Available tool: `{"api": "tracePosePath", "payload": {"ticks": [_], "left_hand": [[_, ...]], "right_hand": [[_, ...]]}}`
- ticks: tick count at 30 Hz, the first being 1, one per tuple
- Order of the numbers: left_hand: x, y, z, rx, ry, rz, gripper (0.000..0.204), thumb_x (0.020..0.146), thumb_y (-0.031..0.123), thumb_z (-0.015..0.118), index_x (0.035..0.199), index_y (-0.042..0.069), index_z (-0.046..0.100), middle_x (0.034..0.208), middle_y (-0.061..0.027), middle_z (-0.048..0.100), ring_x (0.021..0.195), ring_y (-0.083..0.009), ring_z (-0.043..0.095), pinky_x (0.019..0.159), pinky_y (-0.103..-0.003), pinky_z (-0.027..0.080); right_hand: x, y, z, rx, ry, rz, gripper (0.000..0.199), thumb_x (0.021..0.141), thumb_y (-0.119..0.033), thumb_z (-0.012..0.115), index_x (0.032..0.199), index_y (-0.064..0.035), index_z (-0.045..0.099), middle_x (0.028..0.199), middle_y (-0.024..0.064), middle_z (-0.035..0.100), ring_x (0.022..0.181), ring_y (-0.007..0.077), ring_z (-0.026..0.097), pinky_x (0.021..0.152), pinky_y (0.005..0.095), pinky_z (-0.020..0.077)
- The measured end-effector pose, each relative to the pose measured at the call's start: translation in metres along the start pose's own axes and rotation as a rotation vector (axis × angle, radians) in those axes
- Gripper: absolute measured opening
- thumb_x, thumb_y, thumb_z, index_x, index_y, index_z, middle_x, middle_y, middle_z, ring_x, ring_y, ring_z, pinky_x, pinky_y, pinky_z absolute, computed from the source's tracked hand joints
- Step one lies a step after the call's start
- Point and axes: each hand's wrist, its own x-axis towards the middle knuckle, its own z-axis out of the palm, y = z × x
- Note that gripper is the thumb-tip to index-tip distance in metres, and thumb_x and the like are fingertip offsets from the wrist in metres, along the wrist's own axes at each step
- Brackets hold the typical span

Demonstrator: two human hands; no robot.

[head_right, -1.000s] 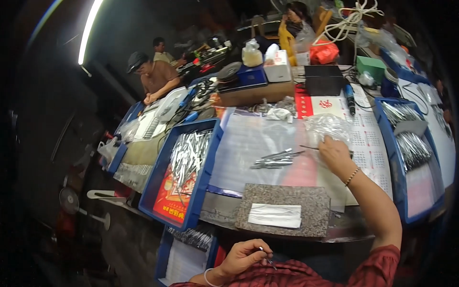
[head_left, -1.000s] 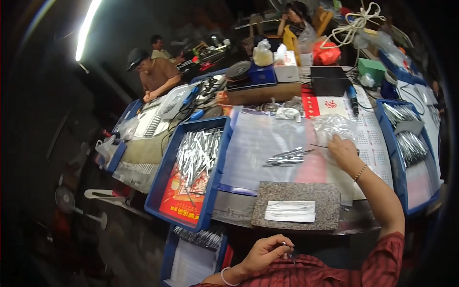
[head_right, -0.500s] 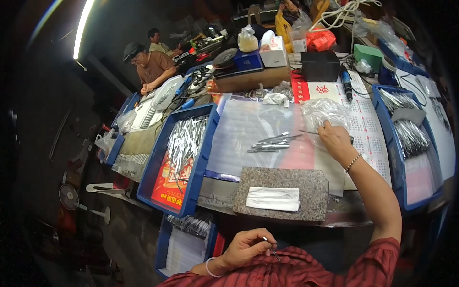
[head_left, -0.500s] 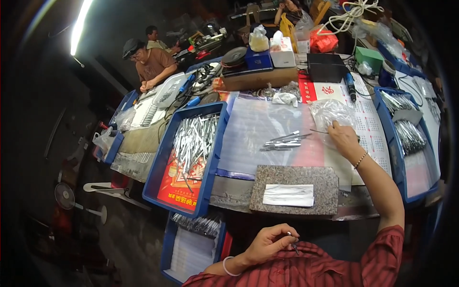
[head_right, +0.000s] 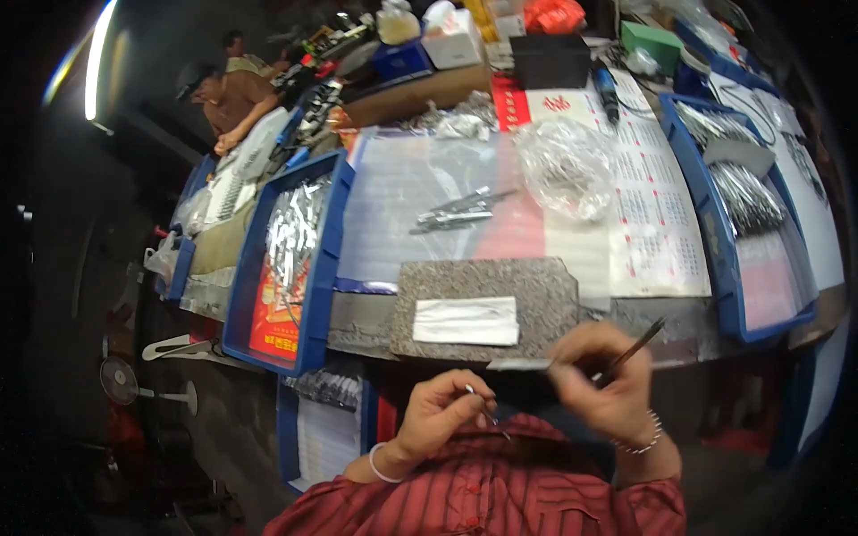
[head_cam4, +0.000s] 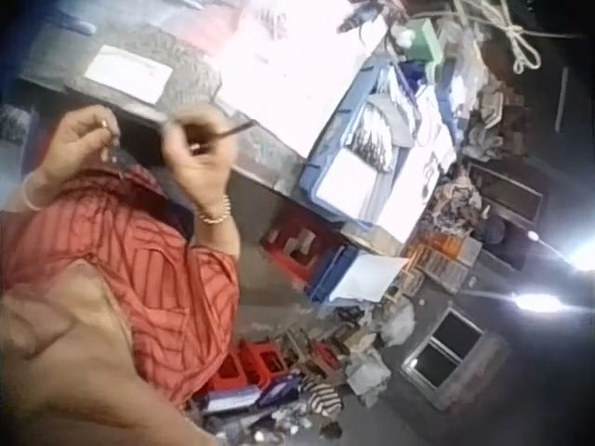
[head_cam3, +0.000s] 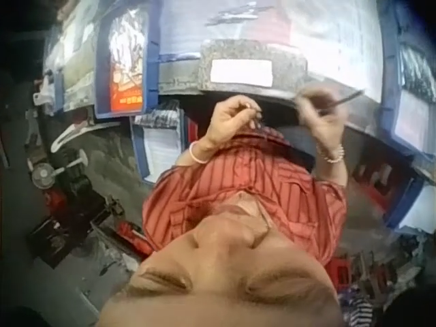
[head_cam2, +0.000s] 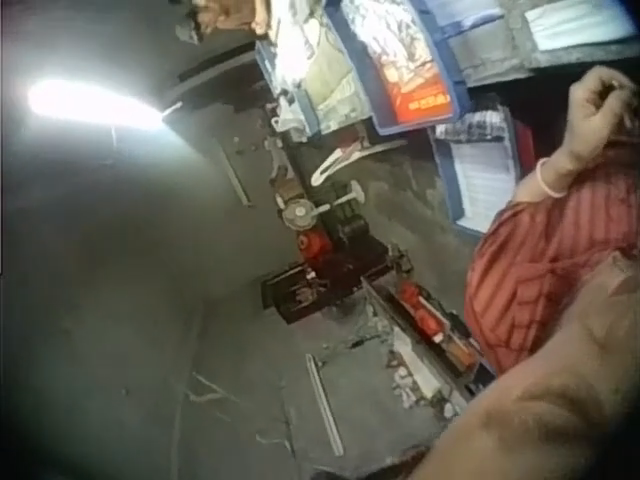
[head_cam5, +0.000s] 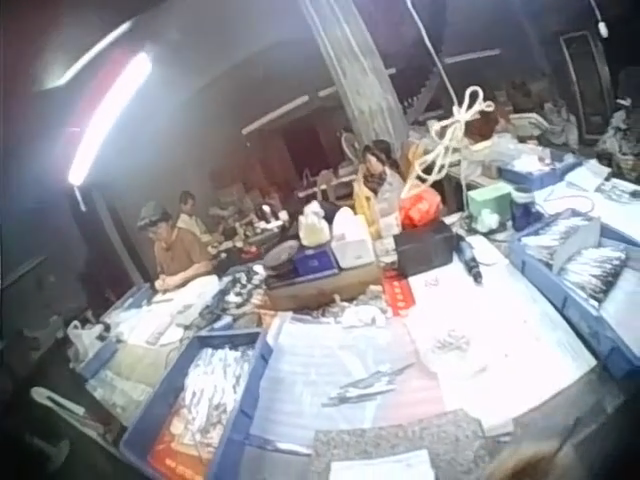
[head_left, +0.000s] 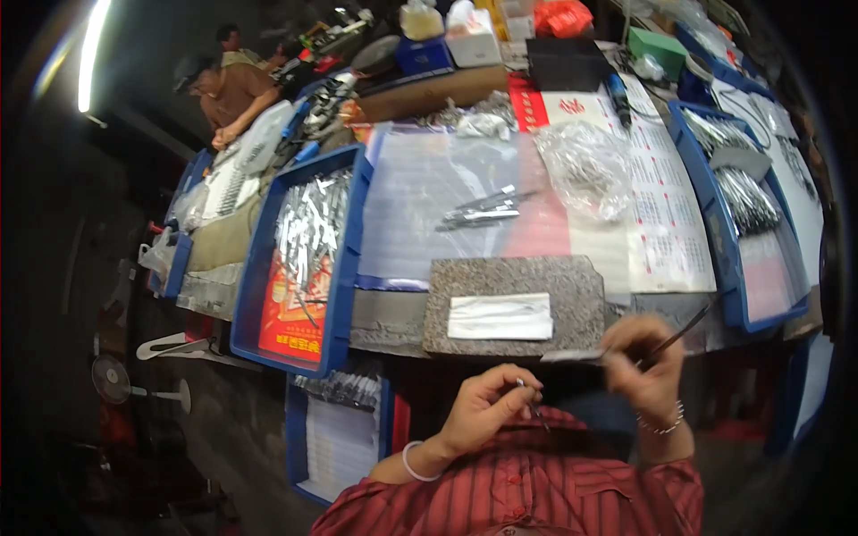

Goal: Manually assembling small metal pins into components at an industrial workbench.

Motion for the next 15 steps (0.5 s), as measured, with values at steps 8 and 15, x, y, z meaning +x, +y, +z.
{"api": "tracePosePath", "payload": {"ticks": [8,15], "left_hand": [[0.014,-0.004,0.007,-0.129,0.023,0.029,0.016,0.098,0.008,0.056,0.111,0.000,0.060,0.094,-0.0063,0.065,0.075,-0.0077,0.059,0.066,-0.020,0.051],[0.011,-0.006,0.005,-0.232,0.074,0.015,0.019,0.099,0.012,0.055,0.111,-0.002,0.060,0.090,-0.0080,0.065,0.071,-0.0093,0.059,0.066,-0.021,0.049]], "right_hand": [[-0.044,0.045,0.012,-0.080,-0.058,0.118,0.010,0.081,0.003,0.068,0.088,-0.0019,0.063,0.076,0.0006,0.063,0.060,0.0040,0.052,0.052,0.0204,0.0392],[-0.048,0.043,0.014,-0.280,-0.108,0.016,0.017,0.081,0.004,0.064,0.098,0.0004,0.067,0.073,0.0050,0.063,0.056,0.0084,0.056,0.050,0.0225,0.0413]]}}
